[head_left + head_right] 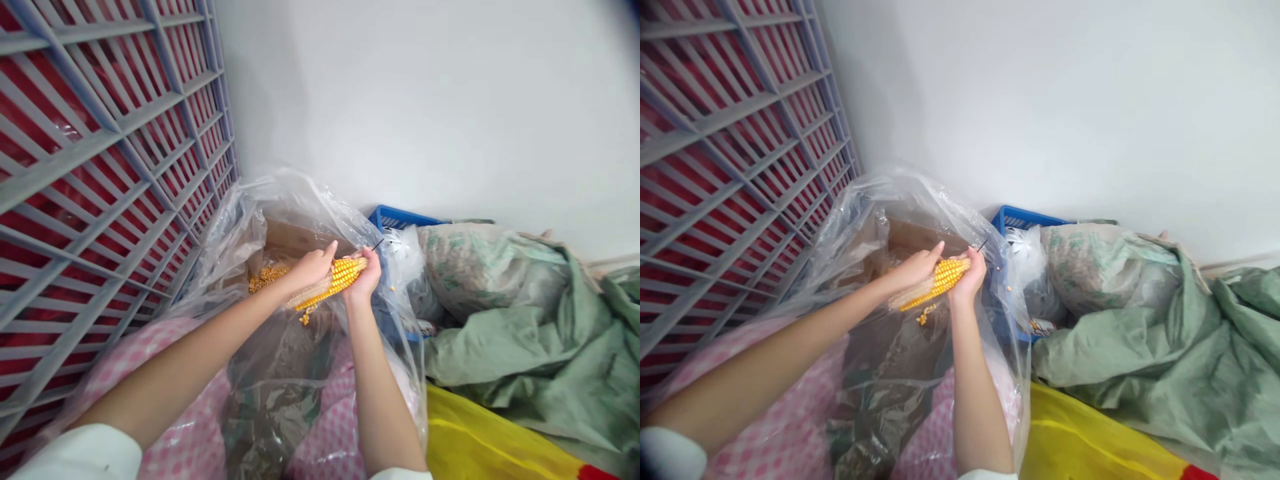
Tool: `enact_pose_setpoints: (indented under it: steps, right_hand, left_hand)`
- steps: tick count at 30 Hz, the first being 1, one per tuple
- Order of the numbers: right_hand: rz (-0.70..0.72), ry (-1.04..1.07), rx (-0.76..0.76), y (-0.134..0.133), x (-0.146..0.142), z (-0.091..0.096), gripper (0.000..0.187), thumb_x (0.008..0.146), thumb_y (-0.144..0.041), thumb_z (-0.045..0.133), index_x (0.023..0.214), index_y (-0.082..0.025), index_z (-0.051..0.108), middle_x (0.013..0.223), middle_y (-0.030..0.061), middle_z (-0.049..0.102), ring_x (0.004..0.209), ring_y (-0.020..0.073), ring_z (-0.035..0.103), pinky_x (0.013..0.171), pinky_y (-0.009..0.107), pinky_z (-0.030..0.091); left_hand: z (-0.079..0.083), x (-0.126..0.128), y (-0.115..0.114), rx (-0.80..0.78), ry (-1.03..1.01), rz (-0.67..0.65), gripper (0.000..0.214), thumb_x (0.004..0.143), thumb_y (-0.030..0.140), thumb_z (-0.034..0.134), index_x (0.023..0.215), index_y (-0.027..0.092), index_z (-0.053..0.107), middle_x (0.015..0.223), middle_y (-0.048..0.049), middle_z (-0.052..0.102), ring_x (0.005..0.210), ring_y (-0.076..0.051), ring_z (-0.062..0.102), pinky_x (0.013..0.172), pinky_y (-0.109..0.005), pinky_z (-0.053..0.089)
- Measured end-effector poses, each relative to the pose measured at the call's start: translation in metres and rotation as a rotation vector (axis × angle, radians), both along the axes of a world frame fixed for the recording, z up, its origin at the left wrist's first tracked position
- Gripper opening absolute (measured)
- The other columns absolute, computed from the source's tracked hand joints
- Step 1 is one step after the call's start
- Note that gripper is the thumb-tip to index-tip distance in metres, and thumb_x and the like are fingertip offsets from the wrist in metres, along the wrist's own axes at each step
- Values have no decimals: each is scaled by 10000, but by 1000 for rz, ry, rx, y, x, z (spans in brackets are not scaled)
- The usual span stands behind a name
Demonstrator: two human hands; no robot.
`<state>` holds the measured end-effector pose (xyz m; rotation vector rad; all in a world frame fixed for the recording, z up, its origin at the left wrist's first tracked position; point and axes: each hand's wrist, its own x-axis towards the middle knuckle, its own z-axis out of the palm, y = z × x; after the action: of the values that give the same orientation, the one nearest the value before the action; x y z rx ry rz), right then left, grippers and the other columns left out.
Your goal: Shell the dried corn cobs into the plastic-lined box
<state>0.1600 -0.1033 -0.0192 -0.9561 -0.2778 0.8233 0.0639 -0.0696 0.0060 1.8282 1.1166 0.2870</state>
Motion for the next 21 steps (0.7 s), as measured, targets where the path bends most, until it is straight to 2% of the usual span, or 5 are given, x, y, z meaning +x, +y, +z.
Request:
enact_pose_setpoints:
  steps: [3,6,11,15,21]
  right_hand:
    - [-16,-78,-34,1,-1,-3,165,666,-283,463,587,-200,345,484,-88,403,443,72,469,524,220,412]
    - [-18,-120,-55,2,-2,-5,179,673,-295,464,580,-202,344,492,-86,405,454,71,468,534,219,416]
    - [3,-6,-20,1,-4,0,150,657,-254,470,576,-195,358,483,-83,415,448,71,471,511,216,405]
    - [-1,57,1,0,-3,2,140,656,-233,464,574,-194,357,465,-87,404,427,70,464,491,213,393]
    - [-49,-123,-38,3,-4,-4,153,651,-255,487,578,-196,365,489,-89,413,443,66,455,517,212,400]
  left_hand:
    - [3,0,0,-59,20,-18,799,774,646,58,813,118,656,866,-136,665,843,-240,598,735,-299,413]
    - [3,1,-4,1,84,11,805,757,671,94,850,106,660,865,-160,661,858,-271,597,729,-319,409]
    - [-4,2,-6,78,34,64,819,797,606,29,745,75,651,729,-163,651,750,-251,601,683,-314,409]
    - [-1,0,0,-6,-9,52,819,787,619,6,751,104,642,758,-132,658,753,-222,593,684,-296,413]
    - [4,0,-2,11,81,22,831,748,681,58,836,112,658,864,-159,659,835,-263,596,719,-319,406]
